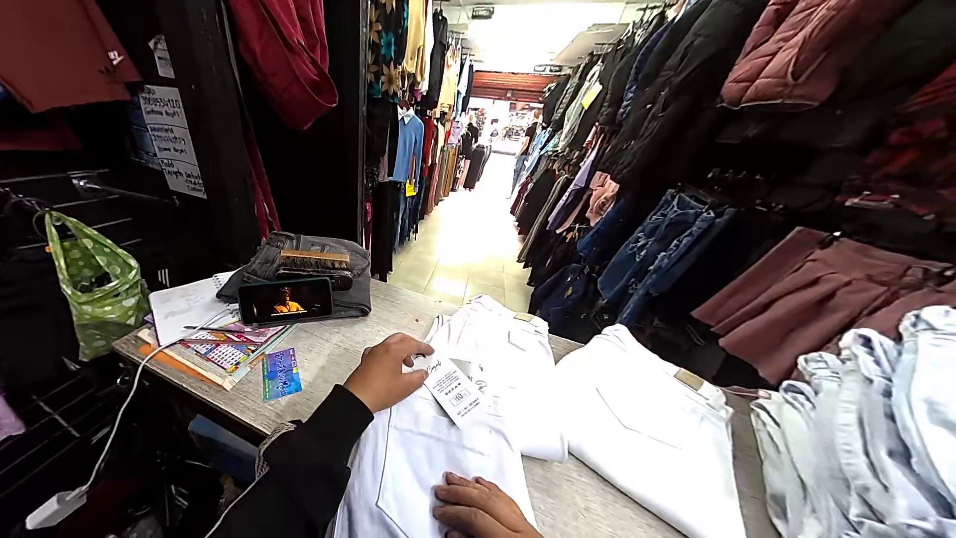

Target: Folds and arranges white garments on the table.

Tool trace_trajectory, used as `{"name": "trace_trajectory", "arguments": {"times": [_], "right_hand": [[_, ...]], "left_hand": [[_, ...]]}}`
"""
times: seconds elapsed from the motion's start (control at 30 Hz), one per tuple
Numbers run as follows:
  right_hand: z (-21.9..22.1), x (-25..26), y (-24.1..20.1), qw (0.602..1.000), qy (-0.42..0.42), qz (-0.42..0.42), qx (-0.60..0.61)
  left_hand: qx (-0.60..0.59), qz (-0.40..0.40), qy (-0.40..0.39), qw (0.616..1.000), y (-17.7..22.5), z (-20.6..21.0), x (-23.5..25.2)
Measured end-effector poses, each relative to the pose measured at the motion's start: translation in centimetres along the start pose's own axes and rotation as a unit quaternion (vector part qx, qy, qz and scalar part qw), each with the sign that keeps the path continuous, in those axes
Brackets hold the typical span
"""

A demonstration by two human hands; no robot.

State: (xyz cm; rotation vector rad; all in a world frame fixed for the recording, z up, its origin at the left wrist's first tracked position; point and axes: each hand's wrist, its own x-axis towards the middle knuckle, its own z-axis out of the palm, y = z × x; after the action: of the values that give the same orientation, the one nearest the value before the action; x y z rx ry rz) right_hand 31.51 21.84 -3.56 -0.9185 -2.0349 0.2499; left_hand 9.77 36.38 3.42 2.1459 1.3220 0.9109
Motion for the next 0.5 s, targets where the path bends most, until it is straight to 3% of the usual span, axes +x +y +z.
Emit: {"name": "trace_trajectory", "arguments": {"times": [0.13, 0.3, 0.37, 0.43, 0.5], "right_hand": [[0.0, -0.4, 0.6, 1.000, -0.011, -0.007, 0.010], [0.0, -0.6, 1.1, 1.000, -0.013, -0.017, 0.020], [0.0, -0.7, 1.5, 0.999, -0.020, -0.022, 0.027], [0.0, -0.8, 1.7, 0.999, -0.022, -0.021, 0.038], [-0.1, -0.7, 1.6, 0.999, -0.021, -0.012, 0.047]], "left_hand": [[0.149, 0.024, -0.074, 0.986, 2.1, -0.2, -1.0], [0.239, 0.156, 0.149, 0.947, 2.2, 3.0, -1.9], [0.201, 0.171, 0.231, 0.936, 2.7, 2.6, -2.2], [0.088, 0.153, 0.275, 0.945, 3.7, 0.6, -3.3], [-0.005, 0.161, 0.246, 0.956, 2.9, -0.9, -5.1]]}}
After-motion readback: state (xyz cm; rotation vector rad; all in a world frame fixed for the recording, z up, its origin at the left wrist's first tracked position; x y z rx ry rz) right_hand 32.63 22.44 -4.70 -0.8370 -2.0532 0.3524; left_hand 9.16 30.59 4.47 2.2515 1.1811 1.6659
